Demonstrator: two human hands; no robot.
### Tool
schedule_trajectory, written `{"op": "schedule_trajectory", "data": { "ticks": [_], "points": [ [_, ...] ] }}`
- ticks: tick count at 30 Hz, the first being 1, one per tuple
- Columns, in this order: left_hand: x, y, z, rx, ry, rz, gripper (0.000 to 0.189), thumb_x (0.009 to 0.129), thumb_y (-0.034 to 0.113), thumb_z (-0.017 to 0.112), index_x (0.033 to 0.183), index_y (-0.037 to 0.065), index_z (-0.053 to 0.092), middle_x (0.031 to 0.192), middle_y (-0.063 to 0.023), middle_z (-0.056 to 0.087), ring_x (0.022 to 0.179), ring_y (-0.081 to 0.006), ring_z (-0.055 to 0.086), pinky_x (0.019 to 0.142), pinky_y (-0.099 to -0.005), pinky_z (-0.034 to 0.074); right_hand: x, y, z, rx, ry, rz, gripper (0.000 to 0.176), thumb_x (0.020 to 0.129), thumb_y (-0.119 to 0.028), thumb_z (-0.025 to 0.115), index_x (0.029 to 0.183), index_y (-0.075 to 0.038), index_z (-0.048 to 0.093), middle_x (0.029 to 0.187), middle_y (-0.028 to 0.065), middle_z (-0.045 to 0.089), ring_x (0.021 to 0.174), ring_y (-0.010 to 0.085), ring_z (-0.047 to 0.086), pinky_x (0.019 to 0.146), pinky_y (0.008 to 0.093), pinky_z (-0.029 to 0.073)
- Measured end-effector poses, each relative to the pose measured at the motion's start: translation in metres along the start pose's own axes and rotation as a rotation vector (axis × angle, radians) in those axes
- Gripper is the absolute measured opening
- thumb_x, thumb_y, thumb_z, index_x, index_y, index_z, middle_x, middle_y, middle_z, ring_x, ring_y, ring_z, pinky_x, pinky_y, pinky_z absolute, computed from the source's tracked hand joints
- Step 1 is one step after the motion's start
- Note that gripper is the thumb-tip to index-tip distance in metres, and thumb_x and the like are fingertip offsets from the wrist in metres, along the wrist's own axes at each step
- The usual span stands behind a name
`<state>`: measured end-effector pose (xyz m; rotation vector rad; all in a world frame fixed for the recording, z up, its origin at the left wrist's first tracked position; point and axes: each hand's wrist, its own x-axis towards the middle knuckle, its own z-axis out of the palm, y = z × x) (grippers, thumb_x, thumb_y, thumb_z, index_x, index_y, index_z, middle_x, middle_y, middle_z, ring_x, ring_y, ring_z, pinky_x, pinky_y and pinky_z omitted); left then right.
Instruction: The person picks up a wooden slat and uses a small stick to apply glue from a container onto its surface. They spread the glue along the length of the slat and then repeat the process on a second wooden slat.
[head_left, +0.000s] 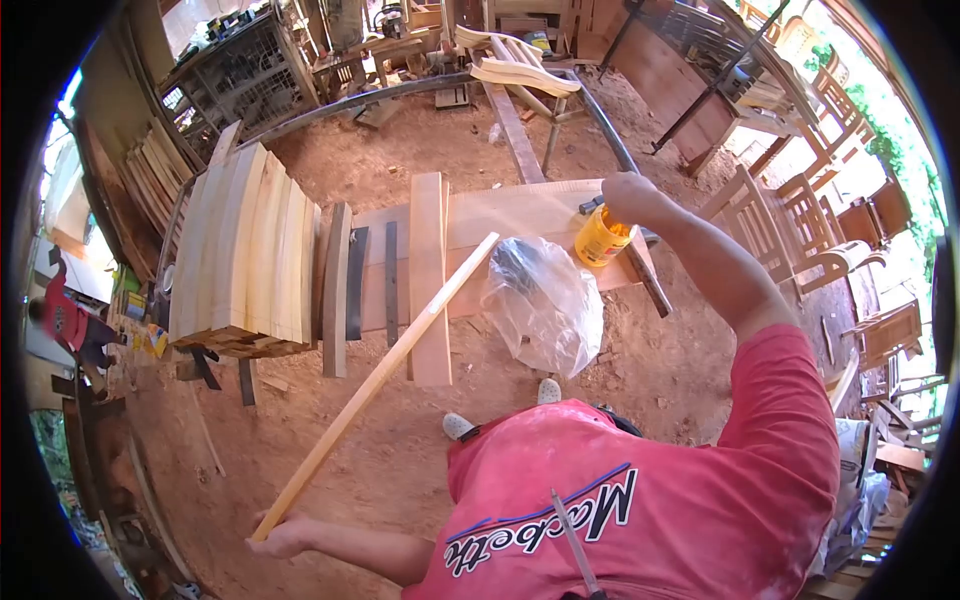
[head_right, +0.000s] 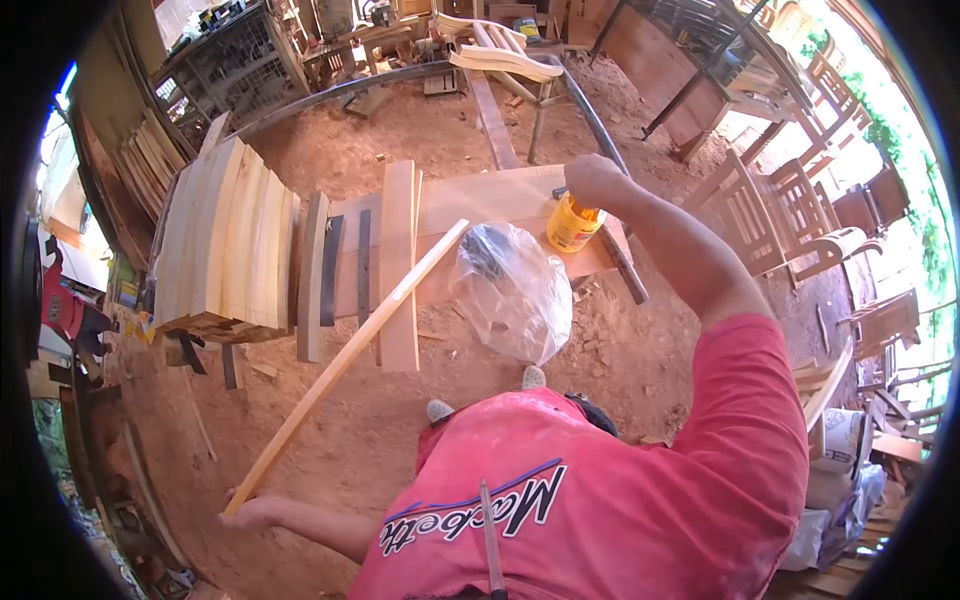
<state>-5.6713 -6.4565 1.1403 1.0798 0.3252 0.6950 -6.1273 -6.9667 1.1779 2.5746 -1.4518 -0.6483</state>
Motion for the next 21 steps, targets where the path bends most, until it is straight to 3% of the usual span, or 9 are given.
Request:
{"op": "schedule_trajectory", "data": {
  "ticks": [5, 10, 16, 21],
  "points": [
    [0.008, -0.006, -0.005, -0.103, -0.041, -0.099, 0.035, 0.091, 0.034, 0.045, 0.076, 0.003, 0.052, 0.072, -0.0091, 0.053, 0.067, -0.0221, 0.052, 0.067, -0.0356, 0.045, 0.000, 0.010, -0.008, 0.037, -0.050, 0.010, 0.018, 0.072, -0.016, 0.072, 0.085, -0.003, 0.073, 0.089, 0.0162, 0.070, 0.090, 0.0296, 0.068, 0.078, 0.0376, 0.055],
    [0.005, -0.006, -0.007, -0.260, 0.030, -0.301, 0.026, 0.089, 0.030, 0.046, 0.080, 0.006, 0.047, 0.073, -0.0063, 0.048, 0.062, -0.0217, 0.046, 0.063, -0.0353, 0.043, -0.005, 0.004, 0.004, 0.043, 0.053, -0.040, 0.017, 0.073, -0.012, 0.070, 0.084, 0.000, 0.072, 0.089, 0.0176, 0.070, 0.086, 0.0315, 0.068, 0.076, 0.0390, 0.055],
    [0.007, -0.009, -0.011, -0.266, 0.034, -0.346, 0.024, 0.089, 0.028, 0.044, 0.076, 0.008, 0.041, 0.069, -0.0048, 0.043, 0.059, -0.0199, 0.044, 0.060, -0.0345, 0.042, -0.007, 0.006, -0.009, 0.107, 0.113, 0.027, 0.017, 0.074, -0.011, 0.067, 0.086, 0.001, 0.071, 0.088, 0.0190, 0.069, 0.086, 0.0326, 0.068, 0.074, 0.0392, 0.055],
    [0.003, -0.008, -0.022, -0.238, 0.022, -0.370, 0.023, 0.088, 0.027, 0.043, 0.075, 0.008, 0.041, 0.068, -0.0045, 0.042, 0.058, -0.0196, 0.044, 0.059, -0.0345, 0.041, 0.009, 0.011, 0.010, 0.078, 0.117, -0.033, 0.019, 0.075, -0.016, 0.066, 0.080, 0.002, 0.071, 0.083, 0.0205, 0.068, 0.082, 0.0337, 0.068, 0.073, 0.0409, 0.055]
  ]
}}
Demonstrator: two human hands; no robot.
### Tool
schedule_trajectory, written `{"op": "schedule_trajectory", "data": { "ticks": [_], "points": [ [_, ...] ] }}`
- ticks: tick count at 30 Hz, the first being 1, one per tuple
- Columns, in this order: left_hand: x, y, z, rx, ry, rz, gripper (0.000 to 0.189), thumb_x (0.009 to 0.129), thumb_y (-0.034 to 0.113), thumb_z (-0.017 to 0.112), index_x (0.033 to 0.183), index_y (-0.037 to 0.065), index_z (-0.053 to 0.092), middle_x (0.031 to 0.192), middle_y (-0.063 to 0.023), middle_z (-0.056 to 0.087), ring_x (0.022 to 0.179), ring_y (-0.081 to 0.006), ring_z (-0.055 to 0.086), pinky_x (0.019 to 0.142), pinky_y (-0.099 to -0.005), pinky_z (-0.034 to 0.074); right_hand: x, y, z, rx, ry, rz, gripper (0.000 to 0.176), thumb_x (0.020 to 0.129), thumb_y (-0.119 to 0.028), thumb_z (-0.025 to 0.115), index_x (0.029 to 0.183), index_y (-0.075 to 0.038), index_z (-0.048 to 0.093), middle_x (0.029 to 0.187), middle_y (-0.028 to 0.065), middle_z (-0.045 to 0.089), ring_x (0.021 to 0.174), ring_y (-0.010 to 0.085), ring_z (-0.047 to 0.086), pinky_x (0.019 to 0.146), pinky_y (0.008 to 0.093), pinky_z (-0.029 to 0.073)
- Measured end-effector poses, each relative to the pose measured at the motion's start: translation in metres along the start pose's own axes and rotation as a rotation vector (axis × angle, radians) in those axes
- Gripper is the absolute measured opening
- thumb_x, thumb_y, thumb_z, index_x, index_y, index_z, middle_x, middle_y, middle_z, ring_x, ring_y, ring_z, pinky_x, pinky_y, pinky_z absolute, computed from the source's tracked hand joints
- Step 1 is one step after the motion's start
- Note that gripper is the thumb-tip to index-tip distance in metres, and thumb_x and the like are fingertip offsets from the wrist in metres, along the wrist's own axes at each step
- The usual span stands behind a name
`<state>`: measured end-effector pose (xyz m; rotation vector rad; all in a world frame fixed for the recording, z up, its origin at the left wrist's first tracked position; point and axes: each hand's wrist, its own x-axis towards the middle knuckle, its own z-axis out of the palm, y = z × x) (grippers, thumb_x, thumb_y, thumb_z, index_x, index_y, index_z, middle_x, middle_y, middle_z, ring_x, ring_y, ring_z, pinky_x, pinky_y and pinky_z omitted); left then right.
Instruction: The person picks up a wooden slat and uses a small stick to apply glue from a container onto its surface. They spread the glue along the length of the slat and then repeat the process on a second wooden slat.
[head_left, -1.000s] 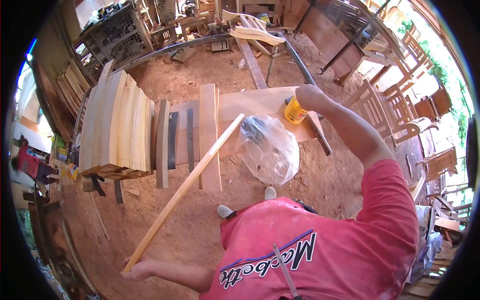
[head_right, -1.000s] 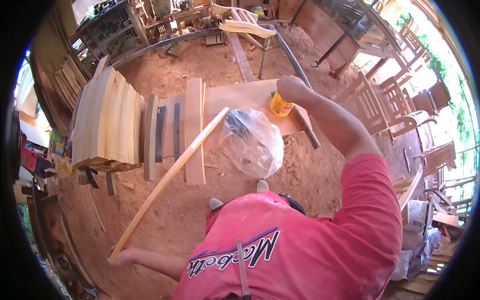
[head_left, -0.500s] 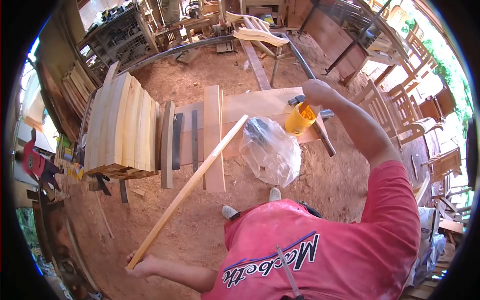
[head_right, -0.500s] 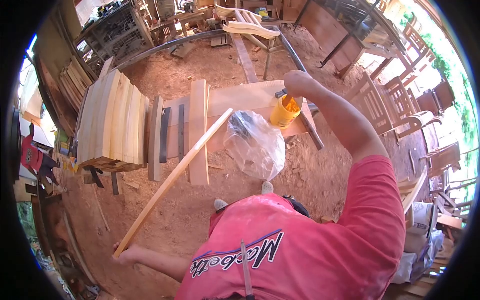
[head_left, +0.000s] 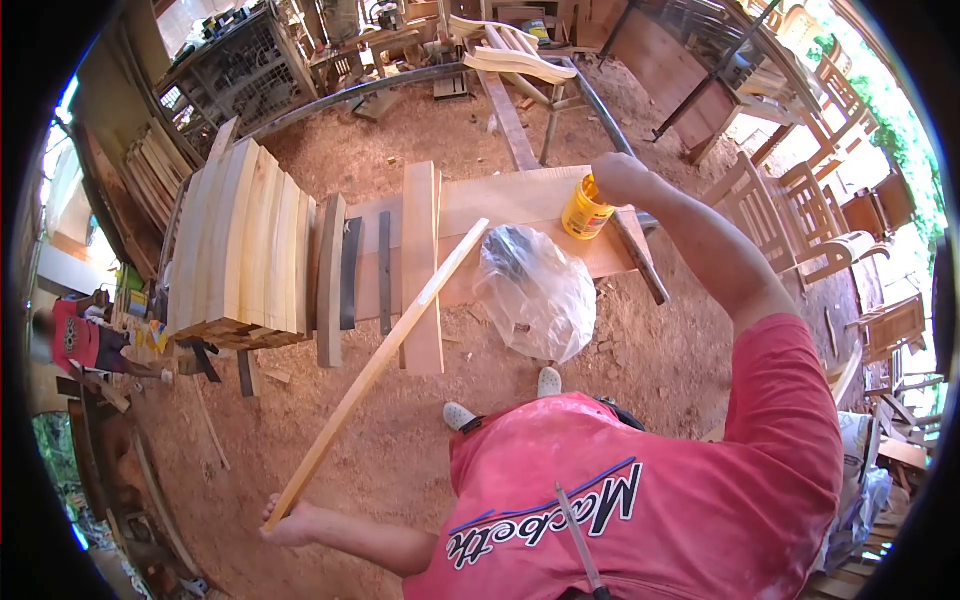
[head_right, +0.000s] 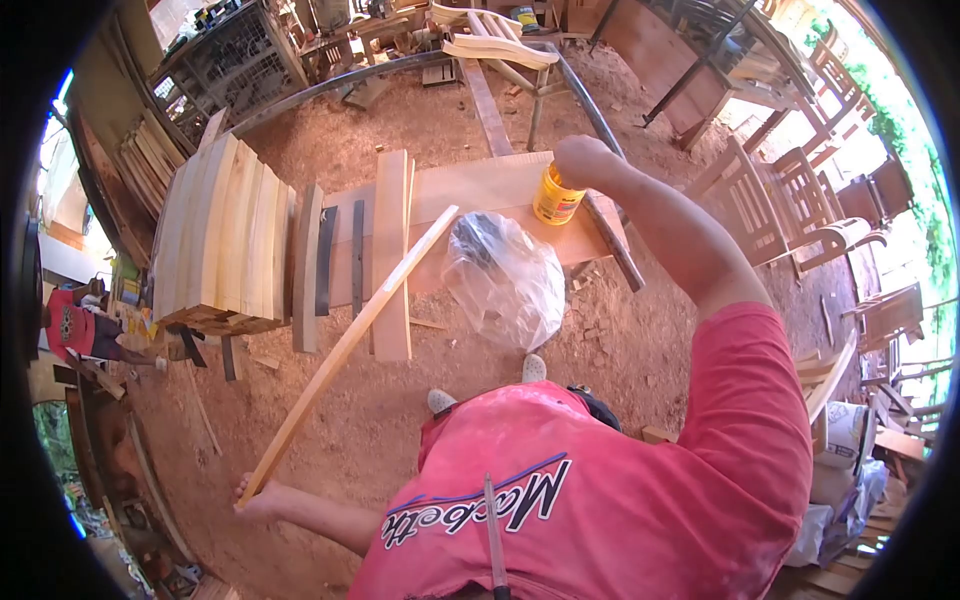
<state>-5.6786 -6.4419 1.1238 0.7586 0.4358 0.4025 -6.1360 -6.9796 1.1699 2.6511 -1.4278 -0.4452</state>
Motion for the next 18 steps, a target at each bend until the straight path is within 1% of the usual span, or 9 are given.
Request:
{"op": "schedule_trajectory", "data": {
  "ticks": [2, 5, 7, 9, 11, 13, 15, 17, 18],
  "points": [
    [-0.006, 0.002, -0.001, -0.002, -0.010, -0.004, 0.022, 0.088, 0.026, 0.042, 0.075, 0.008, 0.041, 0.067, -0.0045, 0.042, 0.057, -0.0196, 0.044, 0.059, -0.0347, 0.041, 0.005, 0.003, -0.008, 0.011, -0.026, 0.011, 0.021, 0.075, -0.019, 0.066, 0.078, 0.002, 0.071, 0.081, 0.0214, 0.068, 0.081, 0.0341, 0.068, 0.073, 0.0406, 0.055],
    [-0.017, 0.005, 0.002, -0.043, 0.046, -0.005, 0.022, 0.087, 0.026, 0.043, 0.074, 0.008, 0.041, 0.067, -0.0047, 0.042, 0.058, -0.0199, 0.044, 0.059, -0.0347, 0.041, 0.008, 0.013, -0.031, -0.030, -0.102, -0.037, 0.020, 0.073, -0.019, 0.068, 0.082, -0.002, 0.073, 0.085, 0.0172, 0.069, 0.086, 0.0333, 0.068, 0.074, 0.0400, 0.054],
    [-0.011, 0.001, -0.006, -0.063, -0.051, -0.052, 0.023, 0.086, 0.027, 0.044, 0.074, 0.008, 0.041, 0.068, -0.0050, 0.043, 0.059, -0.0203, 0.044, 0.060, -0.0347, 0.041, 0.008, 0.021, -0.042, -0.019, -0.150, -0.069, 0.024, 0.071, -0.023, 0.071, 0.083, -0.003, 0.073, 0.085, 0.0164, 0.069, 0.085, 0.0332, 0.067, 0.074, 0.0407, 0.054],
    [-0.013, -0.001, -0.007, -0.064, -0.044, -0.046, 0.023, 0.086, 0.027, 0.045, 0.075, 0.008, 0.041, 0.069, -0.0052, 0.043, 0.060, -0.0205, 0.044, 0.060, -0.0347, 0.041, 0.009, 0.025, -0.048, 0.006, -0.111, -0.021, 0.028, 0.069, -0.028, 0.075, 0.084, -0.004, 0.073, 0.085, 0.0162, 0.069, 0.084, 0.0331, 0.067, 0.074, 0.0414, 0.053],
    [-0.018, 0.001, -0.005, -0.060, -0.048, -0.045, 0.024, 0.086, 0.028, 0.046, 0.076, 0.007, 0.041, 0.069, -0.0053, 0.044, 0.060, -0.0206, 0.044, 0.060, -0.0347, 0.041, -0.003, 0.028, -0.068, 0.057, -0.137, -0.042, 0.060, 0.059, -0.055, 0.080, 0.076, 0.001, 0.070, 0.078, 0.0194, 0.067, 0.077, 0.0354, 0.066, 0.072, 0.0415, 0.053],
    [-0.025, 0.002, -0.002, -0.109, -0.061, -0.094, 0.024, 0.086, 0.028, 0.047, 0.078, 0.007, 0.041, 0.072, -0.0059, 0.044, 0.062, -0.0209, 0.045, 0.060, -0.0348, 0.041, -0.003, 0.036, -0.064, 0.017, -0.107, -0.065, 0.062, 0.059, -0.056, 0.080, 0.076, 0.002, 0.070, 0.078, 0.0200, 0.067, 0.077, 0.0359, 0.065, 0.072, 0.0412, 0.053],
    [-0.025, 0.005, -0.002, -0.134, -0.082, -0.149, 0.024, 0.086, 0.028, 0.047, 0.078, 0.006, 0.041, 0.073, -0.0063, 0.044, 0.062, -0.0208, 0.044, 0.060, -0.0350, 0.041, -0.015, 0.039, -0.085, -0.091, -0.147, -0.157, 0.062, 0.059, -0.057, 0.080, 0.075, 0.002, 0.070, 0.077, 0.0209, 0.066, 0.075, 0.0361, 0.064, 0.071, 0.0414, 0.053],
    [-0.022, 0.007, -0.006, -0.164, -0.099, -0.202, 0.025, 0.086, 0.028, 0.047, 0.078, 0.006, 0.040, 0.075, -0.0067, 0.044, 0.062, -0.0208, 0.043, 0.060, -0.0353, 0.040, -0.048, 0.040, -0.109, -0.079, -0.096, -0.158, 0.060, 0.061, -0.055, 0.079, 0.074, 0.003, 0.069, 0.075, 0.0212, 0.065, 0.072, 0.0356, 0.064, 0.068, 0.0405, 0.052],
    [-0.018, 0.008, -0.010, -0.175, -0.139, -0.222, 0.025, 0.086, 0.028, 0.047, 0.078, 0.005, 0.040, 0.075, -0.0069, 0.043, 0.062, -0.0210, 0.042, 0.061, -0.0359, 0.039, -0.064, 0.040, -0.121, -0.052, -0.115, -0.075, 0.052, 0.065, -0.047, 0.078, 0.075, 0.003, 0.069, 0.075, 0.0213, 0.065, 0.072, 0.0350, 0.064, 0.067, 0.0403, 0.052]
  ]
}}
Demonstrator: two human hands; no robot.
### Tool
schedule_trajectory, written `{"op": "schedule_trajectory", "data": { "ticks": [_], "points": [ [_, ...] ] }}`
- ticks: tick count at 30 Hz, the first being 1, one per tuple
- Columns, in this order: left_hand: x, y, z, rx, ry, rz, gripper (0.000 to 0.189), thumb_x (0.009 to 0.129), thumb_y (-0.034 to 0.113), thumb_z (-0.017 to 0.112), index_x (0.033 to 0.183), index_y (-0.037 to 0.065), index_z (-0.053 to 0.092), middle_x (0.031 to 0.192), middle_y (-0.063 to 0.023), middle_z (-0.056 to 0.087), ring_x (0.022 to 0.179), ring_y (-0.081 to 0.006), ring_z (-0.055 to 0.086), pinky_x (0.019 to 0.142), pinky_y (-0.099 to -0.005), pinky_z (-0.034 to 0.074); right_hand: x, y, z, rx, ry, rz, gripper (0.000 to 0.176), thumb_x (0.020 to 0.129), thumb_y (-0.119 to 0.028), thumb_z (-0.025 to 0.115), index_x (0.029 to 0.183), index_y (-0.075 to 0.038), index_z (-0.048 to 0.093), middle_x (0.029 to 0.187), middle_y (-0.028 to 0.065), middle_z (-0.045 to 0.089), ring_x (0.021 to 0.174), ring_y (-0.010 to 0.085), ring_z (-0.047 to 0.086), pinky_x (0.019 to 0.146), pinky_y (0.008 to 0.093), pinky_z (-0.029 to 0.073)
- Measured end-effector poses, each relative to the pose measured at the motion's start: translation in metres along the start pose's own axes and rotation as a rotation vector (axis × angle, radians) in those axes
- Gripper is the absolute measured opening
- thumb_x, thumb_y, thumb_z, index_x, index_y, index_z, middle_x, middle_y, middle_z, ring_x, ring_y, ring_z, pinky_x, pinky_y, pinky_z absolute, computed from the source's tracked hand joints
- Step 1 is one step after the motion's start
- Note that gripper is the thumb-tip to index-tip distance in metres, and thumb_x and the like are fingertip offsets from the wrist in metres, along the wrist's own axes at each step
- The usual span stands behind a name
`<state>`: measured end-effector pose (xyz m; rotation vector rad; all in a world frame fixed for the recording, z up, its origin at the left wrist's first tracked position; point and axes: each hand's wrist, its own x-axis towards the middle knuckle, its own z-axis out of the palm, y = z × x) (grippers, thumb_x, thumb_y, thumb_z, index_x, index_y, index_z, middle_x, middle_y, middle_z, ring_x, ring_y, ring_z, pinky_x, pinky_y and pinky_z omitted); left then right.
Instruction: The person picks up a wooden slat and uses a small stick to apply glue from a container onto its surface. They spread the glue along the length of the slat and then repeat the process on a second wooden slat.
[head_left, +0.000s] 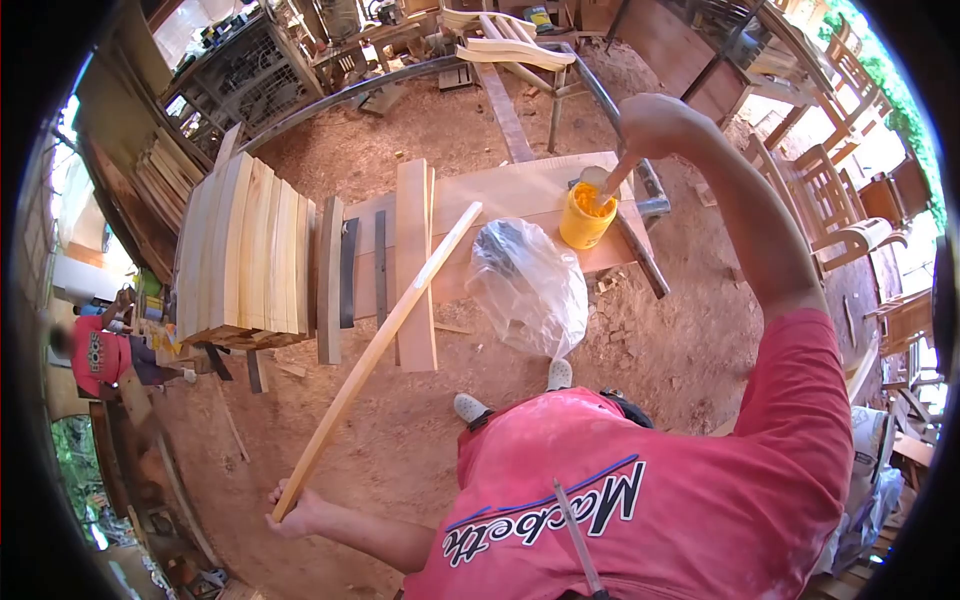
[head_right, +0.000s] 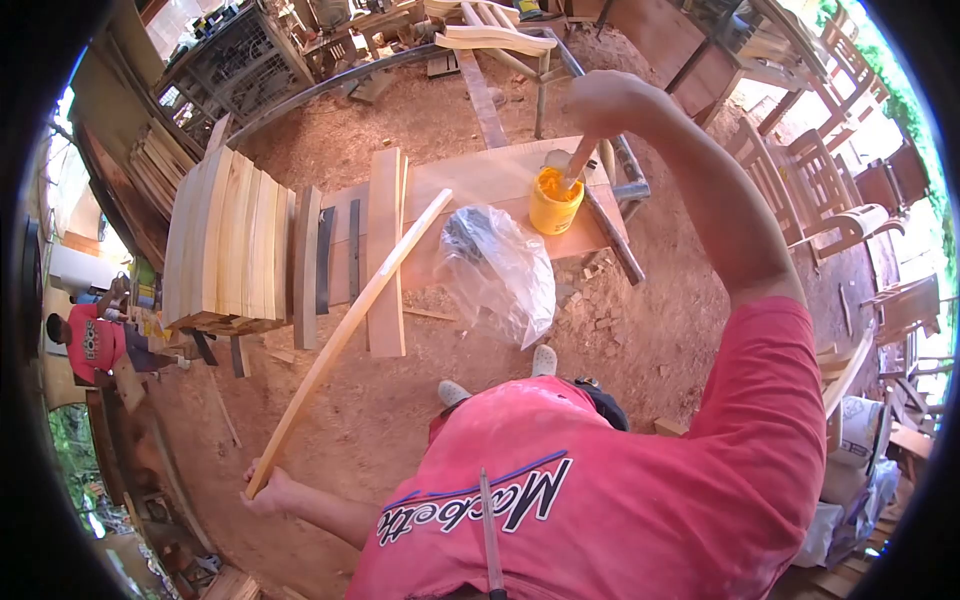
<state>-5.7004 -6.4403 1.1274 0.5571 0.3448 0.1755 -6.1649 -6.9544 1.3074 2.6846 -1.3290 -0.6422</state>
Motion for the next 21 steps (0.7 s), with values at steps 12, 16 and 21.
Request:
{"op": "schedule_trajectory", "data": {
  "ticks": [12, 16, 21],
  "points": [
    [-0.042, 0.027, 0.016, 0.068, -0.305, -0.007, 0.022, 0.087, 0.026, 0.043, 0.080, 0.006, 0.037, 0.074, -0.0076, 0.038, 0.067, -0.0244, 0.040, 0.066, -0.0390, 0.037, -0.078, 0.055, 0.115, 0.724, 0.297, 0.209, 0.017, 0.077, -0.011, 0.062, 0.088, 0.001, 0.068, 0.073, 0.0164, 0.064, 0.067, 0.0254, 0.063, 0.063, 0.0354, 0.049],
    [-0.055, 0.036, 0.015, 0.002, -0.499, -0.058, 0.019, 0.087, 0.022, 0.044, 0.077, 0.007, 0.039, 0.075, -0.0064, 0.040, 0.068, -0.0228, 0.041, 0.068, -0.0382, 0.038, -0.103, 0.047, 0.145, 1.089, 0.223, 0.289, 0.019, 0.084, -0.014, 0.058, 0.093, -0.001, 0.066, 0.072, 0.0089, 0.064, 0.060, 0.0134, 0.057, 0.055, 0.0281, 0.044],
    [-0.053, 0.037, 0.026, -0.015, -0.651, -0.064, 0.020, 0.088, 0.017, 0.046, 0.070, 0.009, 0.040, 0.072, -0.0043, 0.041, 0.069, -0.0198, 0.043, 0.071, -0.0366, 0.039, -0.126, -0.045, 0.199, 1.949, 0.124, 0.084, 0.029, 0.093, -0.016, 0.051, 0.121, -0.005, 0.052, 0.091, 0.0092, 0.066, 0.068, 0.0130, 0.060, 0.062, 0.0262, 0.048]
  ]
}}
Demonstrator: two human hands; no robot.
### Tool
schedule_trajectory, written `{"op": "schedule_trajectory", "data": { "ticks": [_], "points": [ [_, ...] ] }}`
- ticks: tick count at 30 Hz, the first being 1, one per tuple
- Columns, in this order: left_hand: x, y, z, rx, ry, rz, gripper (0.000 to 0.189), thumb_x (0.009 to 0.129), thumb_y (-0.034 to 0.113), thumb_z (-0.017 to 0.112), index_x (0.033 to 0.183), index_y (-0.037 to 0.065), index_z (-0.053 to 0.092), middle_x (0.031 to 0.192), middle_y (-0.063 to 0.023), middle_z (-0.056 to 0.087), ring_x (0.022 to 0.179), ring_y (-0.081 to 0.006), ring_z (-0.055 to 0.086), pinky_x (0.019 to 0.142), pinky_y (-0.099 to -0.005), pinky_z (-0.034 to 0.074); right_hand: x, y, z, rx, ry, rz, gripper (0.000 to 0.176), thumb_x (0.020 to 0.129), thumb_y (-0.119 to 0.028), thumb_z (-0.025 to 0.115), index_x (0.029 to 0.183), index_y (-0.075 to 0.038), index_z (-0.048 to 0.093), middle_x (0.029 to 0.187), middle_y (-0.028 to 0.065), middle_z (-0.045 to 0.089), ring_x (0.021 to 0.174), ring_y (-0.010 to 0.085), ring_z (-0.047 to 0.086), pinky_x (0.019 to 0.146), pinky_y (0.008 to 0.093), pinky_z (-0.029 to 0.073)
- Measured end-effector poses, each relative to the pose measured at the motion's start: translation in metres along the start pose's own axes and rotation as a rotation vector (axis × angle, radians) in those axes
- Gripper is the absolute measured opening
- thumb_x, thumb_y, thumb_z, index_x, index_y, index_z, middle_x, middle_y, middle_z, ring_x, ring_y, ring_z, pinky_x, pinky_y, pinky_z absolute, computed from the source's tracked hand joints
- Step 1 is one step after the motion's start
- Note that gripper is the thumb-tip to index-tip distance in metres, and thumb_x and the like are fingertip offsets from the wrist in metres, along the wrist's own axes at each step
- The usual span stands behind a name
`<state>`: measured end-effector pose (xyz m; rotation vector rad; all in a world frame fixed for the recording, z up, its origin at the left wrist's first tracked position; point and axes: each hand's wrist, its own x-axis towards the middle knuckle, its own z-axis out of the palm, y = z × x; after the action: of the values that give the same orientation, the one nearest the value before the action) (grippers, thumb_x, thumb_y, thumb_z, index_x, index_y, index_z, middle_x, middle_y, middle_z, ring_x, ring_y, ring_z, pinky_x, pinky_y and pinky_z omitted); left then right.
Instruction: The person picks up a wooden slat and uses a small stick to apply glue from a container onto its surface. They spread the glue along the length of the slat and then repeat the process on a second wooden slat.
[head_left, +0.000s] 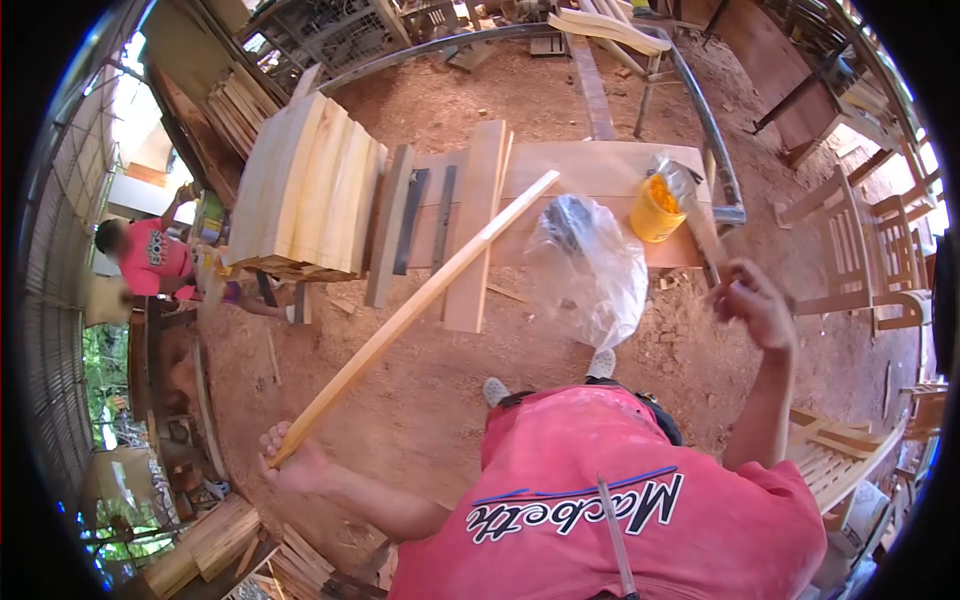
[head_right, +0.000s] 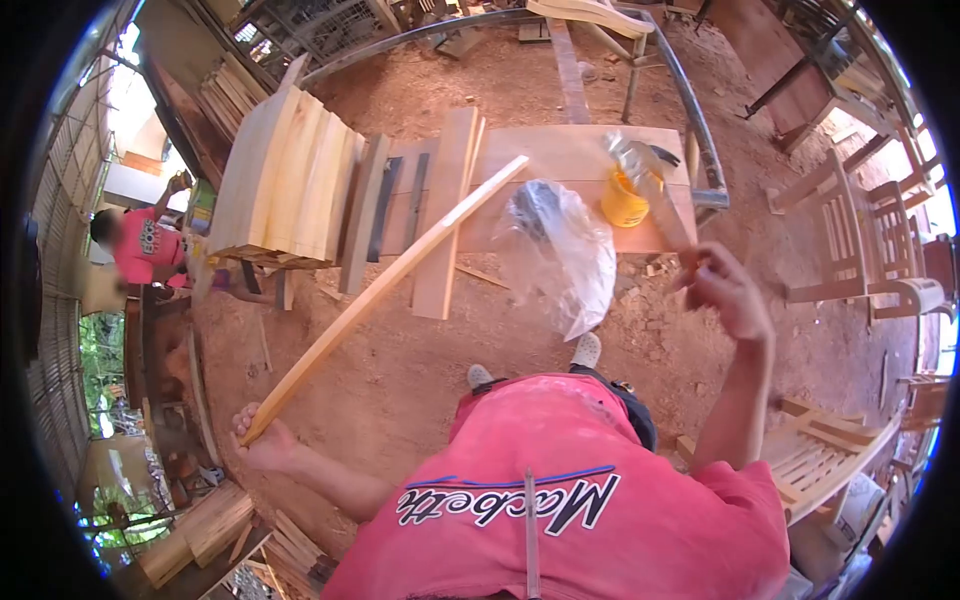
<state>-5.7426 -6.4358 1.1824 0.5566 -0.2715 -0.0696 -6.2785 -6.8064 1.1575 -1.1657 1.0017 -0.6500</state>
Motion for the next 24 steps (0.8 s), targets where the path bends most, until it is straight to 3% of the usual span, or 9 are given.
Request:
{"op": "schedule_trajectory", "data": {
  "ticks": [2, 4, 5, 9, 12, 15, 17, 21, 24],
  "points": [
    [0.011, -0.001, 0.015, 0.023, -0.048, -0.017, 0.022, 0.089, 0.016, 0.046, 0.069, 0.009, 0.039, 0.071, -0.0038, 0.041, 0.070, -0.0191, 0.043, 0.072, -0.0362, 0.039, -0.002, 0.037, 0.062, 0.182, -0.113, 0.088, 0.020, 0.087, -0.007, 0.050, 0.106, -0.003, 0.054, 0.091, 0.0131, 0.065, 0.070, 0.0167, 0.062, 0.063, 0.0297, 0.052],
    [0.023, -0.005, 0.028, 0.052, -0.063, -0.036, 0.024, 0.089, 0.018, 0.047, 0.068, 0.010, 0.039, 0.069, -0.0035, 0.041, 0.069, -0.0186, 0.043, 0.072, -0.0358, 0.040, 0.002, 0.070, 0.120, 0.332, -0.249, 0.155, 0.025, 0.082, -0.002, 0.053, 0.107, -0.003, 0.052, 0.096, 0.0151, 0.064, 0.072, 0.0195, 0.064, 0.061, 0.0305, 0.052],
    [0.029, -0.006, 0.030, 0.048, -0.071, -0.041, 0.024, 0.089, 0.018, 0.047, 0.068, 0.010, 0.039, 0.069, -0.0035, 0.041, 0.069, -0.0186, 0.043, 0.072, -0.0358, 0.040, 0.008, 0.086, 0.146, 0.457, -0.285, 0.066, 0.030, 0.081, -0.001, 0.054, 0.110, -0.003, 0.050, 0.091, 0.0134, 0.063, 0.068, 0.0192, 0.063, 0.059, 0.0300, 0.051],
    [0.044, 0.000, 0.034, 0.142, -0.005, -0.084, 0.027, 0.091, 0.017, 0.043, 0.065, 0.011, 0.038, 0.064, -0.0017, 0.039, 0.065, -0.0178, 0.041, 0.070, -0.0349, 0.039, 0.043, 0.078, 0.214, 0.246, -0.090, 0.077, 0.033, 0.090, -0.008, 0.052, 0.123, -0.005, 0.050, 0.084, 0.0081, 0.059, 0.061, 0.0148, 0.058, 0.055, 0.0284, 0.047],
    [0.050, 0.000, 0.031, 0.178, 0.006, -0.099, 0.028, 0.091, 0.016, 0.042, 0.063, 0.012, 0.037, 0.062, -0.0009, 0.038, 0.063, -0.0175, 0.040, 0.069, -0.0342, 0.039, 0.087, 0.101, 0.242, -0.103, 0.138, -0.087, 0.038, 0.095, -0.016, 0.049, 0.133, -0.013, 0.051, 0.080, 0.0094, 0.059, 0.064, 0.0151, 0.058, 0.058, 0.0264, 0.046],
    [0.050, 0.001, 0.026, 0.201, -0.027, -0.101, 0.029, 0.091, 0.017, 0.042, 0.062, 0.012, 0.036, 0.061, -0.0010, 0.037, 0.062, -0.0172, 0.040, 0.068, -0.0331, 0.038, 0.124, 0.134, 0.259, -0.400, 0.275, -0.522, 0.042, 0.095, -0.018, 0.051, 0.137, -0.018, 0.050, 0.083, 0.0153, 0.061, 0.074, 0.0189, 0.061, 0.068, 0.0305, 0.047],
    [0.048, -0.001, 0.028, 0.203, -0.057, -0.100, 0.030, 0.091, 0.018, 0.042, 0.062, 0.013, 0.036, 0.061, -0.0011, 0.037, 0.062, -0.0170, 0.039, 0.067, -0.0325, 0.038, 0.136, 0.138, 0.270, -0.273, 0.237, -0.282, 0.040, 0.094, -0.017, 0.053, 0.134, -0.017, 0.053, 0.091, 0.0220, 0.061, 0.086, 0.0265, 0.062, 0.080, 0.0355, 0.047],
    [0.046, -0.002, 0.029, 0.211, 0.004, -0.073, 0.031, 0.091, 0.018, 0.042, 0.061, 0.013, 0.036, 0.060, -0.0011, 0.036, 0.062, -0.0167, 0.039, 0.066, -0.0319, 0.037, 0.120, 0.135, 0.276, -0.507, 0.273, -0.382, 0.044, 0.089, -0.015, 0.057, 0.133, -0.019, 0.054, 0.101, 0.0235, 0.063, 0.091, 0.0364, 0.062, 0.082, 0.0402, 0.047],
    [0.049, 0.000, 0.023, 0.213, -0.040, -0.062, 0.031, 0.091, 0.019, 0.042, 0.061, 0.013, 0.036, 0.059, -0.0008, 0.035, 0.061, -0.0165, 0.038, 0.066, -0.0317, 0.037, 0.093, 0.113, 0.264, -0.564, 0.152, -0.285, 0.044, 0.088, -0.012, 0.057, 0.132, -0.016, 0.055, 0.110, 0.0234, 0.063, 0.098, 0.0340, 0.064, 0.086, 0.0368, 0.047]
  ]
}}
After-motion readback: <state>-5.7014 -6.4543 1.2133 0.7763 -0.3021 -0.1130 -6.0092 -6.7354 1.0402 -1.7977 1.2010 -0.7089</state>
